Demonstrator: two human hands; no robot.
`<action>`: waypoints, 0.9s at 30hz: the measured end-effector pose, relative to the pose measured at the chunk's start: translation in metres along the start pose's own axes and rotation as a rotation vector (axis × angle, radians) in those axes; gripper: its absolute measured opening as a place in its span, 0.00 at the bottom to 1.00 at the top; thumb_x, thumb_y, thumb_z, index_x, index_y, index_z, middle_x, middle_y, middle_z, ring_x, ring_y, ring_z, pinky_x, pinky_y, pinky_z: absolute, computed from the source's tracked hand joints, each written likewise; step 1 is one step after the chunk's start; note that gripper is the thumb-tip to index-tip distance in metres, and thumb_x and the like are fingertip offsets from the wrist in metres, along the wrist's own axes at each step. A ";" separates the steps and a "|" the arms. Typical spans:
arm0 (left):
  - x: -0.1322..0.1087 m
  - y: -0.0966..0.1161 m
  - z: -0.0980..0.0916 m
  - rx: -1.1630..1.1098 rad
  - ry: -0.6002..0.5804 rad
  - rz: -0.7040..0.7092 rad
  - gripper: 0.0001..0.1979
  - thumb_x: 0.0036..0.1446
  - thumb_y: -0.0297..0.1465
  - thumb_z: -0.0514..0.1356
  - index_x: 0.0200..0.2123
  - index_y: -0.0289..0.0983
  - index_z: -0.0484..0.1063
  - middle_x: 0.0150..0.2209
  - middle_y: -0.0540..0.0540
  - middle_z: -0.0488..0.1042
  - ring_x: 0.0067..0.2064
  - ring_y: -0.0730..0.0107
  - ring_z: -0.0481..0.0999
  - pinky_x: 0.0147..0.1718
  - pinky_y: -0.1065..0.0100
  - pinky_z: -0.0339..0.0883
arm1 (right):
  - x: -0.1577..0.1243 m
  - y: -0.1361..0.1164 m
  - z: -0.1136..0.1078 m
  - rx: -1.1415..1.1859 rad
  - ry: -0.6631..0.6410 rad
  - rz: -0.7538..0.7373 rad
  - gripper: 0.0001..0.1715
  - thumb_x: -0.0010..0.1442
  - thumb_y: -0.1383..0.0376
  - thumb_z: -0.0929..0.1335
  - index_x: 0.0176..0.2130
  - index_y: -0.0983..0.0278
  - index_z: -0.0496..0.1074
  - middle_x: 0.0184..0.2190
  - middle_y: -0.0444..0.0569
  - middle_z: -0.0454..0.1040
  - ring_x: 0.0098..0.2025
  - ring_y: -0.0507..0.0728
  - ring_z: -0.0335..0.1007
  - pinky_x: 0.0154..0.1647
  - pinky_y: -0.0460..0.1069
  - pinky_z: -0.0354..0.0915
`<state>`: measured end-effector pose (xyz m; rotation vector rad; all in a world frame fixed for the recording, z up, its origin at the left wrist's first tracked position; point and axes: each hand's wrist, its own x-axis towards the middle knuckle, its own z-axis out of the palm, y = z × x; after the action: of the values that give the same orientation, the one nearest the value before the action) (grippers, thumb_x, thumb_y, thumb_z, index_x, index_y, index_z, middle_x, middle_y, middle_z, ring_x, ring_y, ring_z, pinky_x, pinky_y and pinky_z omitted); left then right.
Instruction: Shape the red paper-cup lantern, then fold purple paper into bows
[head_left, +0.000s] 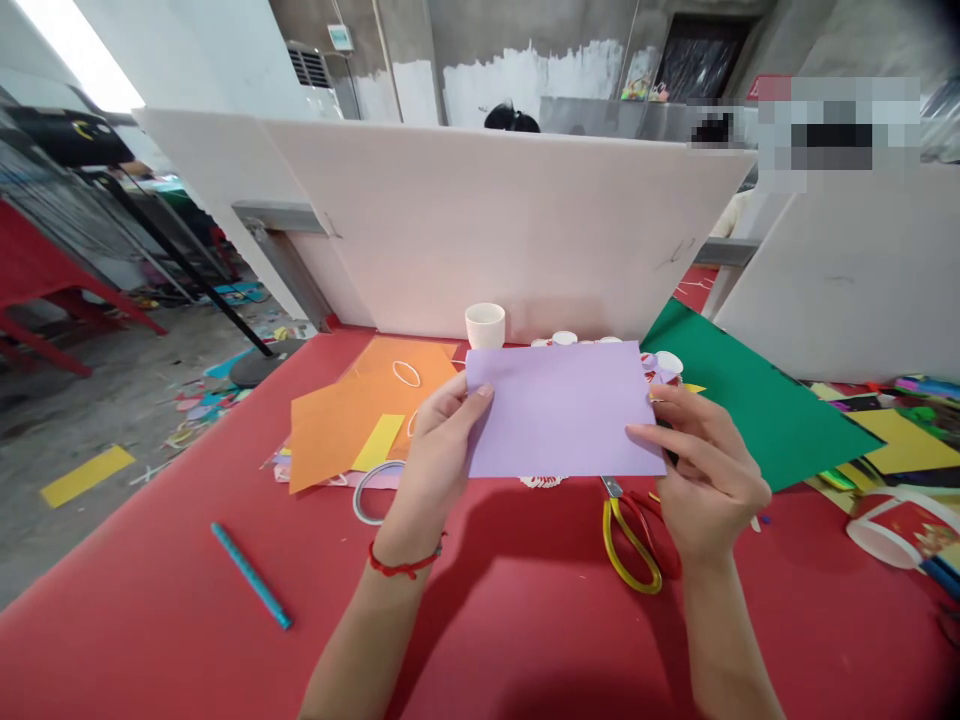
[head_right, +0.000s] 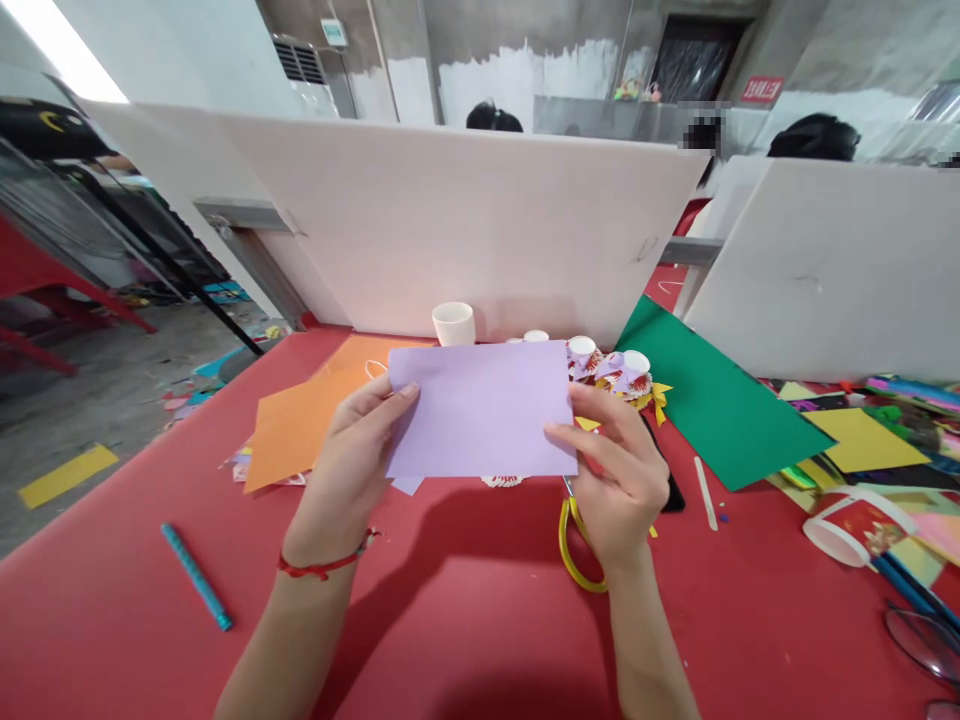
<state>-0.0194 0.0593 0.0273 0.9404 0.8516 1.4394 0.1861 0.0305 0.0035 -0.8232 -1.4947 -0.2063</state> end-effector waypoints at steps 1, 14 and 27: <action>0.003 -0.002 -0.002 0.015 0.003 0.001 0.09 0.48 0.35 0.69 0.33 0.37 0.80 0.27 0.49 0.80 0.30 0.65 0.80 0.26 0.70 0.72 | 0.000 0.003 -0.001 -0.001 -0.021 -0.011 0.22 0.57 0.81 0.69 0.35 0.54 0.81 0.42 0.45 0.81 0.42 0.59 0.80 0.36 0.54 0.78; 0.016 -0.001 -0.018 -0.078 -0.002 -0.131 0.10 0.51 0.37 0.69 0.30 0.36 0.80 0.29 0.45 0.82 0.35 0.58 0.83 0.24 0.70 0.73 | 0.004 0.018 -0.021 0.053 -0.367 -0.054 0.18 0.59 0.79 0.70 0.43 0.60 0.79 0.38 0.47 0.83 0.40 0.56 0.80 0.41 0.50 0.76; -0.010 -0.030 0.034 -0.348 0.117 -0.148 0.03 0.52 0.27 0.67 0.33 0.36 0.77 0.35 0.47 0.82 0.46 0.61 0.82 0.50 0.63 0.75 | -0.004 -0.025 0.003 -0.413 -0.691 -0.232 0.22 0.66 0.73 0.66 0.58 0.61 0.70 0.60 0.55 0.73 0.63 0.67 0.66 0.63 0.65 0.56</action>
<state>0.0241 0.0516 0.0129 0.5254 0.7086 1.4646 0.1686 0.0129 0.0086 -1.1156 -2.2466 -0.4446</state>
